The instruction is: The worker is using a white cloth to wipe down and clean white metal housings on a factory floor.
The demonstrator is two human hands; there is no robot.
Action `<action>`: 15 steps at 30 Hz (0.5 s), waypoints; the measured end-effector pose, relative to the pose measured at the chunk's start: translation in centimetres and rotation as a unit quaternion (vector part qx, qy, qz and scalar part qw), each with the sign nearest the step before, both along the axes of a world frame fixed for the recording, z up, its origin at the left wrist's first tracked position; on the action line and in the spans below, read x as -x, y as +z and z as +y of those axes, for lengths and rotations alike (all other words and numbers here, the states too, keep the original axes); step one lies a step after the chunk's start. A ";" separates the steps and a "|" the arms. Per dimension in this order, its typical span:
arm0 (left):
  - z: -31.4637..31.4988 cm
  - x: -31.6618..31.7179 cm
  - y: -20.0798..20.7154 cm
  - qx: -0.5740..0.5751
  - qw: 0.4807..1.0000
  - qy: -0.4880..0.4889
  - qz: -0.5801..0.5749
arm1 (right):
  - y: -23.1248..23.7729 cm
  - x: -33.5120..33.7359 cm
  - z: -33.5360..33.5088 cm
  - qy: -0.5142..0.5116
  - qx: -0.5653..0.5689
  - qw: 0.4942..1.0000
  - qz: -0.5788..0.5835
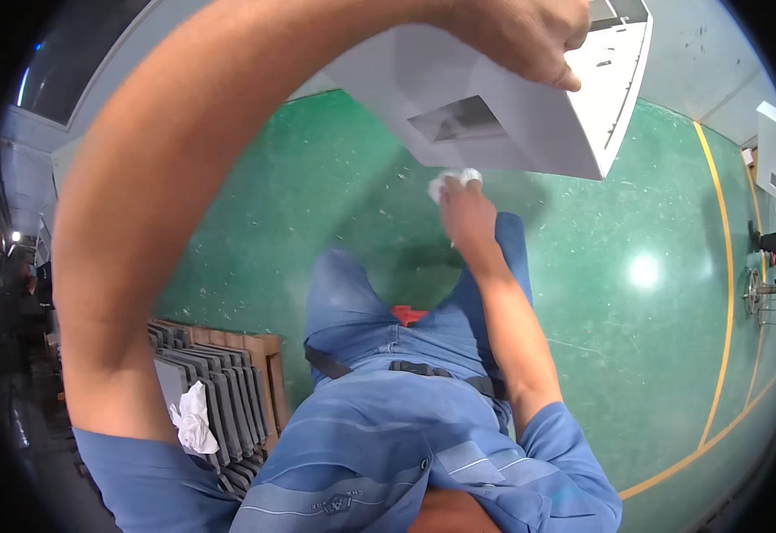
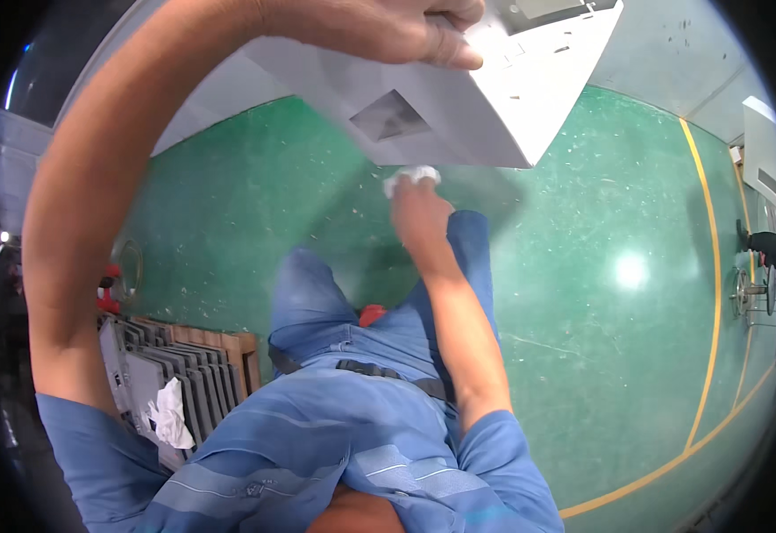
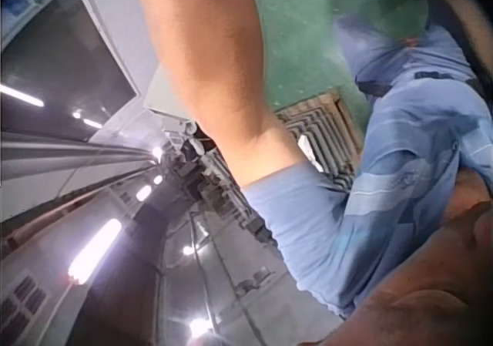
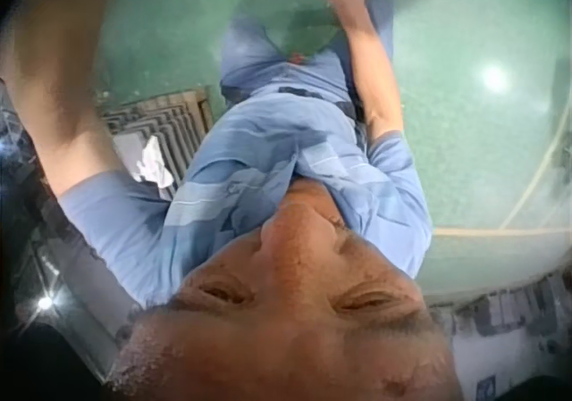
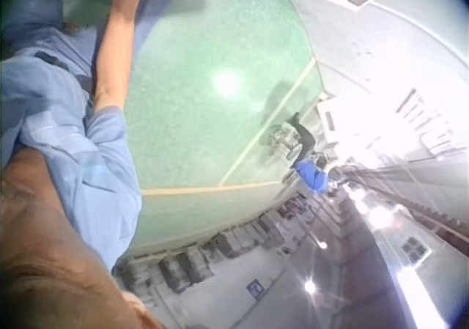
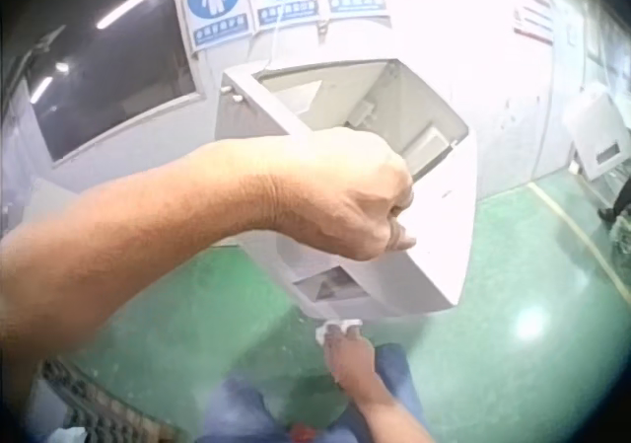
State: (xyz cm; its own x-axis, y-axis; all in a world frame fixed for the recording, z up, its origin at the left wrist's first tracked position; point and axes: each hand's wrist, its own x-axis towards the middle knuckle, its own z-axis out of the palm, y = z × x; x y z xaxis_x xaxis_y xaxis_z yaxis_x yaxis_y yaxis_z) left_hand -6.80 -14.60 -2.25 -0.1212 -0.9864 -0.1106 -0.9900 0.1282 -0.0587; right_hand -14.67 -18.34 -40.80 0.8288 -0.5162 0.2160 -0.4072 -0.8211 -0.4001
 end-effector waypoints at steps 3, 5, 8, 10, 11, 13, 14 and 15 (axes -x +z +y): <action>2.8 0.2 1.6 -0.043 0.997 0.046 -0.038 | 10.9 4.7 7.5 0.193 -0.002 0.964 -0.184; 1.6 -0.6 0.5 -0.053 0.993 -0.020 -0.106 | 14.8 6.1 7.0 0.139 0.116 0.896 -0.406; 1.4 -0.2 -0.2 -0.049 0.994 -0.027 -0.094 | 18.5 4.6 3.9 -0.015 0.262 0.847 -0.463; 1.8 0.6 0.3 -0.030 0.998 0.005 -0.058 | 19.4 1.4 4.6 -0.099 0.180 0.857 -0.472; 2.0 0.7 0.9 -0.025 0.998 0.011 -0.054 | 19.3 0.6 5.5 -0.087 0.178 0.888 -0.415; 2.7 1.0 1.2 -0.021 0.999 0.030 -0.040 | 17.5 -0.4 7.0 -0.061 0.172 0.939 -0.293; 2.7 1.1 1.3 -0.017 0.999 0.032 -0.037 | 15.7 -1.0 7.2 -0.018 0.155 0.955 -0.253; 2.9 1.1 1.1 -0.016 0.999 0.038 -0.036 | 13.2 -1.8 7.6 0.028 0.133 0.967 -0.215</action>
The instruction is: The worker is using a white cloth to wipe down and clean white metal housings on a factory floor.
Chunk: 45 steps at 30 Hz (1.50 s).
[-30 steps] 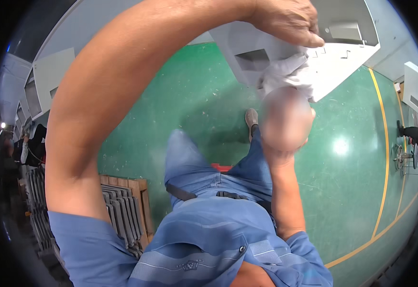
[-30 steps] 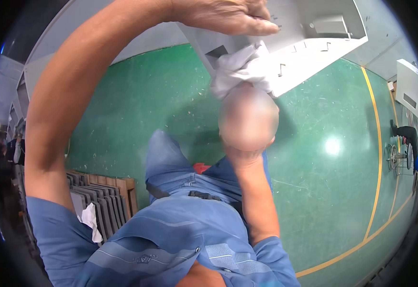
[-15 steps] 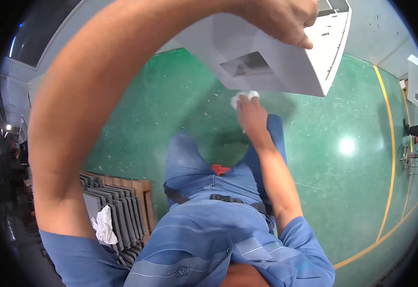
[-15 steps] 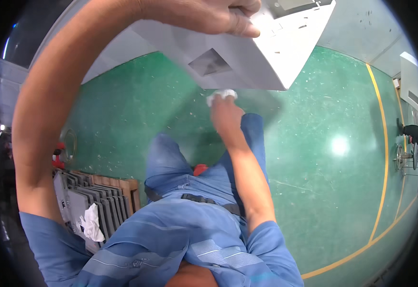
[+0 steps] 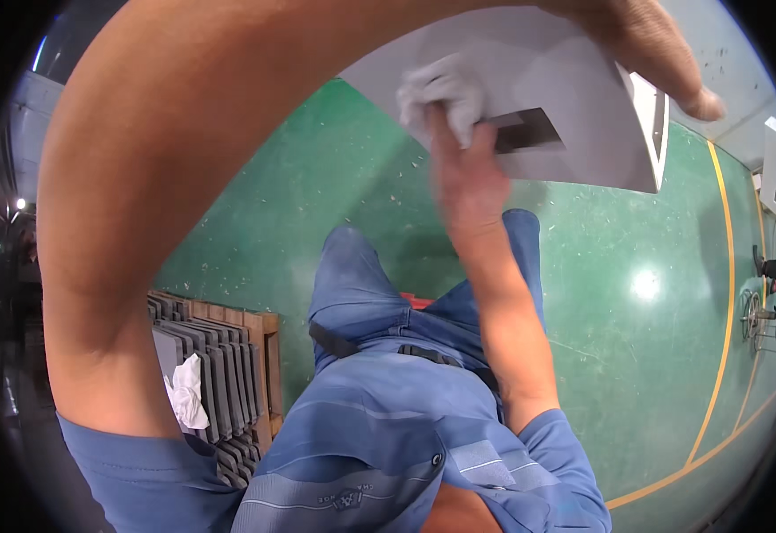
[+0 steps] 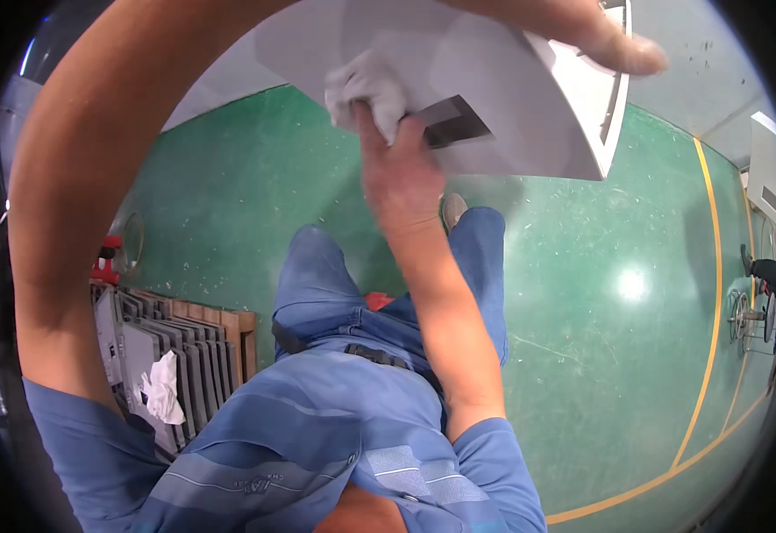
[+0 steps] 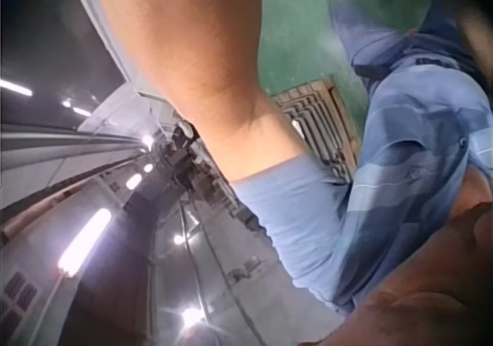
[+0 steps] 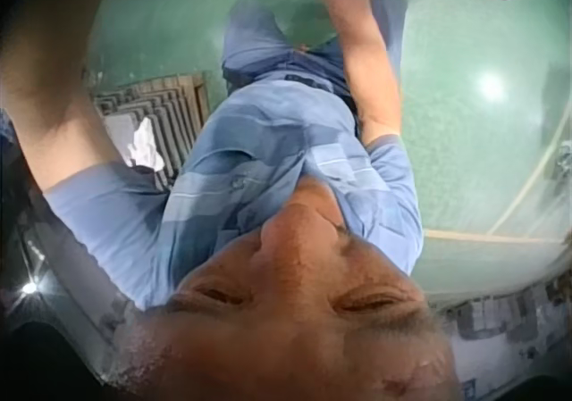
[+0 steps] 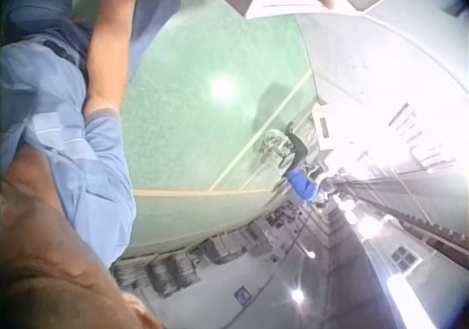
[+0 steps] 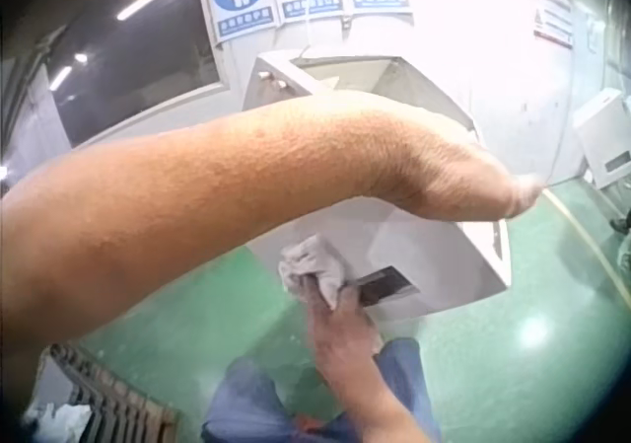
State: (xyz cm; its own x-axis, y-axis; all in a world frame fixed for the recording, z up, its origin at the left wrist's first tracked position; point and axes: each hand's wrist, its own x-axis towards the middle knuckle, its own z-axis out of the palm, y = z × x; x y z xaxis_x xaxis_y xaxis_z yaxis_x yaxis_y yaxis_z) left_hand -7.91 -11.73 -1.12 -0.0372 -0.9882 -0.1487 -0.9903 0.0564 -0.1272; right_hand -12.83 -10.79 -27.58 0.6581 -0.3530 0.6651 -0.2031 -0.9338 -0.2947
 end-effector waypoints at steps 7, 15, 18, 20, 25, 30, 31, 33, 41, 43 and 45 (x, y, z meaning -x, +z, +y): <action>-0.6 0.0 -0.4 0.018 1.000 0.014 0.003 | -9.8 1.7 0.0 0.024 -0.035 0.986 0.158; 1.1 0.4 -0.3 0.031 0.997 0.073 0.022 | 1.7 2.1 -1.1 -0.030 0.006 0.999 -0.028; 0.6 0.9 0.0 0.041 0.996 0.074 0.020 | -10.8 0.5 -3.0 0.000 0.021 0.983 0.180; 0.7 0.7 -0.2 0.046 0.995 0.085 0.020 | -17.2 1.4 -3.8 -0.042 -0.175 0.923 0.340; 1.5 0.2 -0.6 0.048 0.992 0.115 0.023 | -4.2 2.7 0.4 0.067 -0.026 0.994 0.083; 1.4 0.9 -0.4 0.056 0.991 0.117 0.017 | -1.6 1.6 -1.0 0.038 -0.009 0.999 0.031; 1.5 1.0 -0.5 0.057 0.991 0.118 0.016 | -3.5 1.8 -1.8 0.014 -0.021 0.997 0.071; 1.7 1.0 -0.5 0.063 0.990 0.124 0.017 | -8.9 3.7 -2.2 -0.056 -0.121 0.976 0.172; 2.7 0.4 -0.5 0.072 0.984 0.162 0.028 | -0.7 9.4 -4.1 0.095 -0.051 0.979 -0.171; 3.0 0.7 -0.3 0.077 0.983 0.166 0.028 | 1.1 8.2 -5.0 0.068 -0.076 0.950 -0.297; 3.1 0.9 -0.2 0.081 0.981 0.173 0.028 | -0.4 5.4 -4.3 0.080 -0.356 0.862 -0.352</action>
